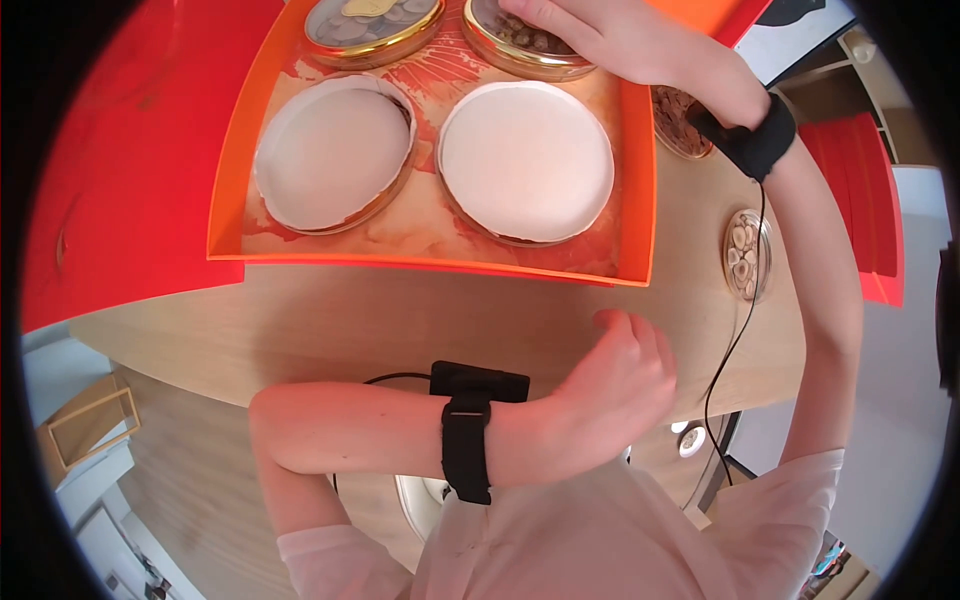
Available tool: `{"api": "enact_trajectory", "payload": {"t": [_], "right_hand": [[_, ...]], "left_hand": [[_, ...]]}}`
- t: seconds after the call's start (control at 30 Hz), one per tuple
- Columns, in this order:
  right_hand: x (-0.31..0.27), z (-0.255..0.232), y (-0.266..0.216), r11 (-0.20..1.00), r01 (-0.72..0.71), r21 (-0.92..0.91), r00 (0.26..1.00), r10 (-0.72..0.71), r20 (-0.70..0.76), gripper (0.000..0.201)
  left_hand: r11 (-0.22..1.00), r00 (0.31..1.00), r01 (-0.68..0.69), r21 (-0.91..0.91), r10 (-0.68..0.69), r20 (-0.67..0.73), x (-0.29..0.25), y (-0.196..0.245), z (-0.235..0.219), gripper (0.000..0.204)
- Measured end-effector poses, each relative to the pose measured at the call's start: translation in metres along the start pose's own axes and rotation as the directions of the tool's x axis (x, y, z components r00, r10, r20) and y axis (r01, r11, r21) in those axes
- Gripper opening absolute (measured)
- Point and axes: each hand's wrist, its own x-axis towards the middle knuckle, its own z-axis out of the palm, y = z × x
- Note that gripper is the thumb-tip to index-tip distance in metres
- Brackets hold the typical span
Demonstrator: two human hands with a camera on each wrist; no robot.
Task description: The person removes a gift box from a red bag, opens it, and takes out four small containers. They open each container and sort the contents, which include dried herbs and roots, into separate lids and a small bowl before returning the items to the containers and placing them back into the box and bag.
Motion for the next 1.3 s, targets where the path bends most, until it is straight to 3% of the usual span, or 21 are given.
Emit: {"api": "enact_trajectory", "payload": {"t": [0.17, 0.3, 0.4, 0.5, 0.6, 0.63, 0.73, 0.83, 0.9, 0.97, 1.03, 1.13, 1.23, 1.3], "right_hand": [[-0.013, 0.004, 0.001, 0.997, 0.016, -0.070, 0.997, -0.010, 0.081, 0.063], [-0.007, 0.008, 0.012, 0.992, 0.110, -0.063, 0.988, -0.102, 0.114, 0.062], [-0.005, 0.012, 0.016, 0.994, 0.079, -0.069, 0.989, -0.069, 0.134, 0.062], [-0.007, 0.021, 0.019, 0.982, 0.160, -0.105, 0.986, -0.163, -0.026, 0.059], [-0.016, 0.000, 0.004, 0.983, 0.123, 0.134, 0.992, -0.116, -0.055, 0.054], [-0.023, -0.009, -0.004, 0.990, 0.009, 0.141, 0.993, 0.008, -0.120, 0.048], [-0.056, -0.029, 0.007, 0.999, -0.032, 0.028, 0.944, 0.039, -0.326, 0.050], [-0.102, -0.033, 0.026, 0.985, -0.168, -0.026, 0.909, 0.145, -0.391, 0.050], [-0.130, -0.025, 0.045, 0.920, -0.384, -0.082, 0.907, 0.358, -0.223, 0.087], [-0.148, -0.016, 0.055, 0.782, -0.597, -0.178, 0.794, 0.608, 0.010, 0.111], [-0.169, 0.003, 0.061, 0.797, -0.577, -0.180, 0.812, 0.584, -0.013, 0.114], [-0.171, 0.009, 0.053, 0.786, -0.592, -0.177, 0.799, 0.601, -0.002, 0.116], [-0.172, 0.012, 0.055, 0.801, -0.588, -0.114, 0.807, 0.591, -0.011, 0.117], [-0.173, 0.011, 0.054, 0.820, -0.566, -0.082, 0.823, 0.567, -0.015, 0.118]], "left_hand": [[1.000, 0.998, -0.007, -0.026, 0.009, 0.067, 0.002, -0.003, 0.003, 0.019], [0.999, 0.997, 0.012, -0.032, -0.009, 0.075, 0.003, -0.004, 0.007, 0.022], [0.999, 0.997, 0.017, -0.042, -0.014, 0.078, 0.005, -0.005, 0.005, 0.022], [0.997, 0.998, 0.063, -0.039, -0.062, 0.025, 0.005, -0.004, 0.009, 0.022], [0.997, 0.996, 0.068, -0.026, -0.067, 0.052, 0.004, -0.005, 0.004, 0.026], [0.998, 0.995, 0.058, -0.015, -0.056, 0.079, 0.004, -0.008, 0.001, 0.028], [0.998, 0.994, 0.055, 0.013, -0.056, 0.095, 0.003, -0.012, -0.008, 0.031], [0.996, 0.995, 0.089, 0.028, -0.090, 0.046, 0.002, -0.014, -0.011, 0.032], [0.995, 0.994, 0.095, 0.010, -0.095, 0.054, 0.002, -0.016, -0.018, 0.033], [0.991, 0.991, 0.127, -0.052, -0.125, 0.037, 0.000, -0.017, -0.029, 0.034], [0.970, 0.984, 0.176, -0.169, -0.180, -0.007, -0.003, -0.020, -0.046, 0.033], [0.949, 0.954, 0.270, -0.165, -0.286, -0.086, -0.019, -0.030, -0.071, 0.044], [0.837, 0.841, 0.505, -0.212, -0.533, -0.099, -0.041, -0.048, -0.095, 0.056], [0.825, 0.807, 0.551, -0.126, -0.565, -0.169, -0.055, -0.073, -0.099, 0.064]]}}
